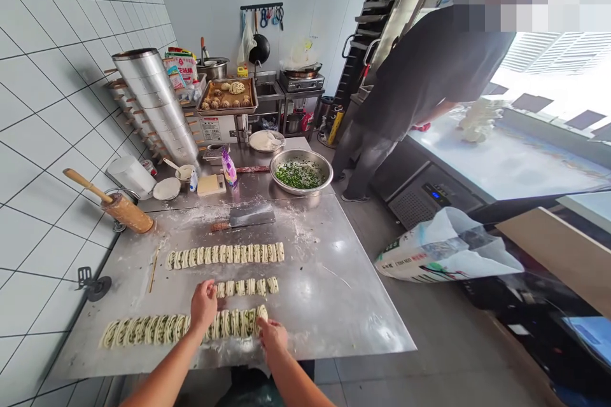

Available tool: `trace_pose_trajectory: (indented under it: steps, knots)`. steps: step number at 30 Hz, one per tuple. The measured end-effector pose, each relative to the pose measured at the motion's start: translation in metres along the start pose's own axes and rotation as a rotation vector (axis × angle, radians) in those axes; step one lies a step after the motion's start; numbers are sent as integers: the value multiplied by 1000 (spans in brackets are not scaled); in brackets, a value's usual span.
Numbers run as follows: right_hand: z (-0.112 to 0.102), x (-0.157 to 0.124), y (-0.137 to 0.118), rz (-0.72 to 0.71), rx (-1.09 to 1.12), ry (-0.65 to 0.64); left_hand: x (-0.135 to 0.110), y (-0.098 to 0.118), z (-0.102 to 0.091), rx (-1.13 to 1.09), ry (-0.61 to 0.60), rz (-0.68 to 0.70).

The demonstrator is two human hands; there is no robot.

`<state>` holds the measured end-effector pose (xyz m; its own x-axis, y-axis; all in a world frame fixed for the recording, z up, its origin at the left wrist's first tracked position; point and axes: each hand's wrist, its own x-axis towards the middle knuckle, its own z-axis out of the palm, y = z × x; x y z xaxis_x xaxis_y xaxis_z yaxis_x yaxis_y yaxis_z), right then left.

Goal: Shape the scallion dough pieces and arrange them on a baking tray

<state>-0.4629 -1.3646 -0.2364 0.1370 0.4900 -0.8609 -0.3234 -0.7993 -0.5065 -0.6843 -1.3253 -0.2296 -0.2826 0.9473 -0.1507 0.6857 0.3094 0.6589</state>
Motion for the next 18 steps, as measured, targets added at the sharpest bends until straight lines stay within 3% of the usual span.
trace_pose_trajectory:
  steps: [3, 7, 10, 14, 18]
  knots:
    - [-6, -18, -15, -70, 89, -75, -28, 23, -1, -11, -104, 139]
    - [-24, -60, -39, -100, 181, -265, -55, 61, -16, 62, -303, 574]
    - [-38, -105, -57, -52, 215, -437, -63, 91, -43, 89, -355, 788]
    - [-49, -165, -79, 53, 254, -684, -70, 130, -85, 17, -409, 972]
    - [-54, -202, -94, 128, 185, -890, -78, 166, -119, -16, -434, 1116]
